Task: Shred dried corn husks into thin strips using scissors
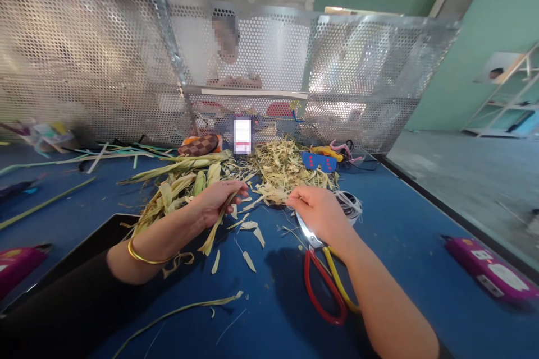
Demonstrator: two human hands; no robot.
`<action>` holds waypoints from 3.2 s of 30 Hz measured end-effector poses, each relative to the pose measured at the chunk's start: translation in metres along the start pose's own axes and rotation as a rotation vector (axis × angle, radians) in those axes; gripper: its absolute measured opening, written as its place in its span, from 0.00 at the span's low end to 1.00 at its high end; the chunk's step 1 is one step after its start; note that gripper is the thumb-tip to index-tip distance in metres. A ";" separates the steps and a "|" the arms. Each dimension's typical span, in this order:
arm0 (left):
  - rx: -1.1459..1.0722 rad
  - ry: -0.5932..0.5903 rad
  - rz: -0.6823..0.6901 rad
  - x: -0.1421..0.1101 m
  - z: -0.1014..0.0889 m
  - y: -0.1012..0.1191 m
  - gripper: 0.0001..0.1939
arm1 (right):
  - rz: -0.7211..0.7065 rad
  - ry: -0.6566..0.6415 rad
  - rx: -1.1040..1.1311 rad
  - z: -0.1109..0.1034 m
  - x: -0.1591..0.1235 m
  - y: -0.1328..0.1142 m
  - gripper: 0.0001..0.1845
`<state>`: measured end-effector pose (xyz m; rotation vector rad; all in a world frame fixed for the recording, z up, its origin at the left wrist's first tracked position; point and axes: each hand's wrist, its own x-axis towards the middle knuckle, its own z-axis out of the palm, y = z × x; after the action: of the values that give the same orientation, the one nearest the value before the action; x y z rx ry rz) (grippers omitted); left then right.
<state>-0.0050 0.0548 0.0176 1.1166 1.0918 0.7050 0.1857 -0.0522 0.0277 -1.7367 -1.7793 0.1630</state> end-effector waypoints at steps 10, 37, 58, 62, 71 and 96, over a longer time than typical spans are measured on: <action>0.072 -0.296 0.081 -0.019 0.018 -0.010 0.08 | -0.010 0.056 0.083 0.019 -0.002 -0.007 0.14; 0.488 -0.565 0.237 -0.035 0.019 -0.015 0.11 | -0.076 0.290 0.129 0.008 0.000 -0.003 0.12; 0.692 -0.089 0.823 -0.028 0.001 0.008 0.11 | -0.205 0.056 0.135 0.053 -0.011 -0.014 0.11; 0.965 -0.010 0.951 -0.018 -0.003 0.001 0.09 | -0.416 0.035 0.117 0.042 -0.021 -0.026 0.12; 0.937 -0.696 0.976 -0.043 0.004 0.008 0.14 | -0.082 0.174 0.251 0.031 -0.001 -0.002 0.14; 1.169 -0.747 0.897 -0.033 0.001 0.004 0.10 | -0.364 0.103 0.081 0.046 -0.010 -0.012 0.11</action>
<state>-0.0146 0.0267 0.0319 2.6783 0.2045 0.1599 0.1506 -0.0471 -0.0059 -1.3141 -1.9476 -0.0088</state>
